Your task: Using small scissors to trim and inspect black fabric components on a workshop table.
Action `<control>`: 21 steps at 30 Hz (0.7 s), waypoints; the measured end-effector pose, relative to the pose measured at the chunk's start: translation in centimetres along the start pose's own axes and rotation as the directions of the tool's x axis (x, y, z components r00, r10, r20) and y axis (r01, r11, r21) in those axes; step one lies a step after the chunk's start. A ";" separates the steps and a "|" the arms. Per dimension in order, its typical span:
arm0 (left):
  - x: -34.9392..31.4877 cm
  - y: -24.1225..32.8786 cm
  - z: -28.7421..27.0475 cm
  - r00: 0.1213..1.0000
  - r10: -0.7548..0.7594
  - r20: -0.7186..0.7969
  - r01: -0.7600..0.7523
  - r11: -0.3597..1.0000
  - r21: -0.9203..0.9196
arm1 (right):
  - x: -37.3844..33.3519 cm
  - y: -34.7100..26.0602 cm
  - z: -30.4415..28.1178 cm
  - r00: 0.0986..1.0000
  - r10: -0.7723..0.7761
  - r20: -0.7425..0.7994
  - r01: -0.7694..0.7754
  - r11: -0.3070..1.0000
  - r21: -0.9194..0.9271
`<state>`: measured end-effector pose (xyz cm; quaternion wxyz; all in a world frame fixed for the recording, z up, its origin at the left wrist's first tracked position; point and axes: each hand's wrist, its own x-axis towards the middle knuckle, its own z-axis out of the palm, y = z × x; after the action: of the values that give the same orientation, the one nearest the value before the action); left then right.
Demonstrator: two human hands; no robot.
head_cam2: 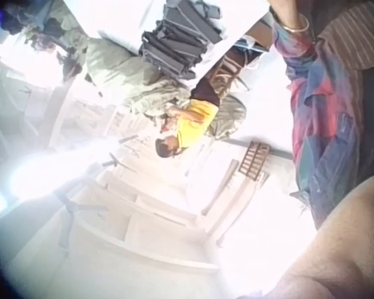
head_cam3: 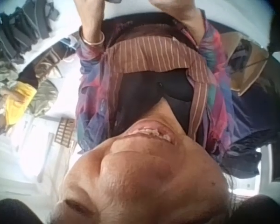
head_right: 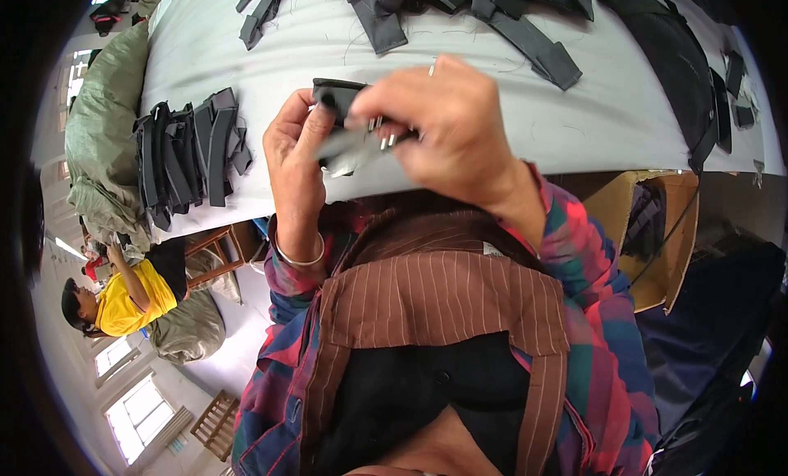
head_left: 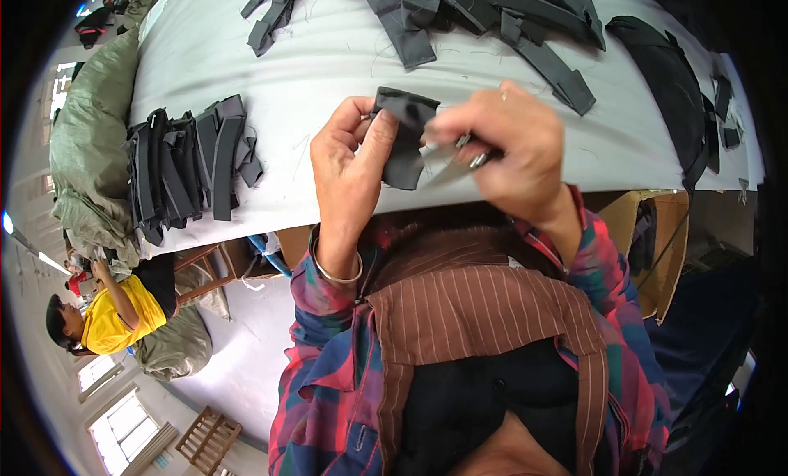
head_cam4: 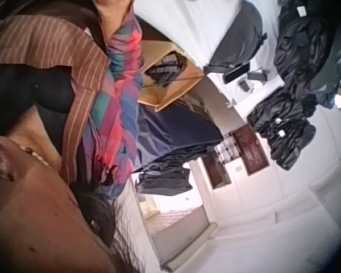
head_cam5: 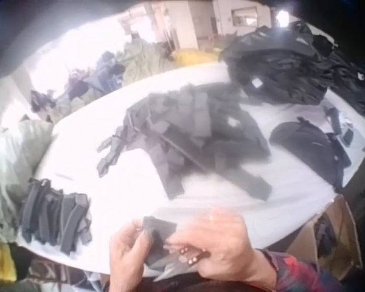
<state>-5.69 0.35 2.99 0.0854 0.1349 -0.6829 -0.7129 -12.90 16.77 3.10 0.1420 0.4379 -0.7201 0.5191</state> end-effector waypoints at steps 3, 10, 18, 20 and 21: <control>0.1 0.0 0.3 1.000 0.012 -0.012 -0.013 0.997 -0.077 | -1.4 1.0 1.7 1.000 -0.013 -0.020 0.012 0.998 -0.059; -0.3 0.6 0.4 0.998 -0.065 -0.015 0.062 0.987 -0.149 | -1.1 1.3 1.6 0.999 0.053 0.000 -0.053 0.993 -0.107; -0.6 1.3 0.2 0.992 -0.123 -0.003 0.123 0.992 0.034 | -0.3 0.7 -1.4 0.988 0.137 0.064 -0.135 0.990 -0.041; -0.6 0.9 -0.1 0.992 -0.126 0.016 0.124 0.990 0.060 | 0.1 1.2 -2.2 0.997 -0.010 0.083 0.030 0.971 -0.236; -0.5 0.8 0.0 0.992 -0.125 0.018 0.123 0.991 0.059 | 0.2 1.3 -2.3 0.994 -0.027 0.105 0.060 0.944 -0.323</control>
<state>-5.22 0.45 3.87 0.0296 0.1718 -0.6945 -0.6981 -14.62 18.77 3.44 0.1878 0.4495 -0.7924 0.3673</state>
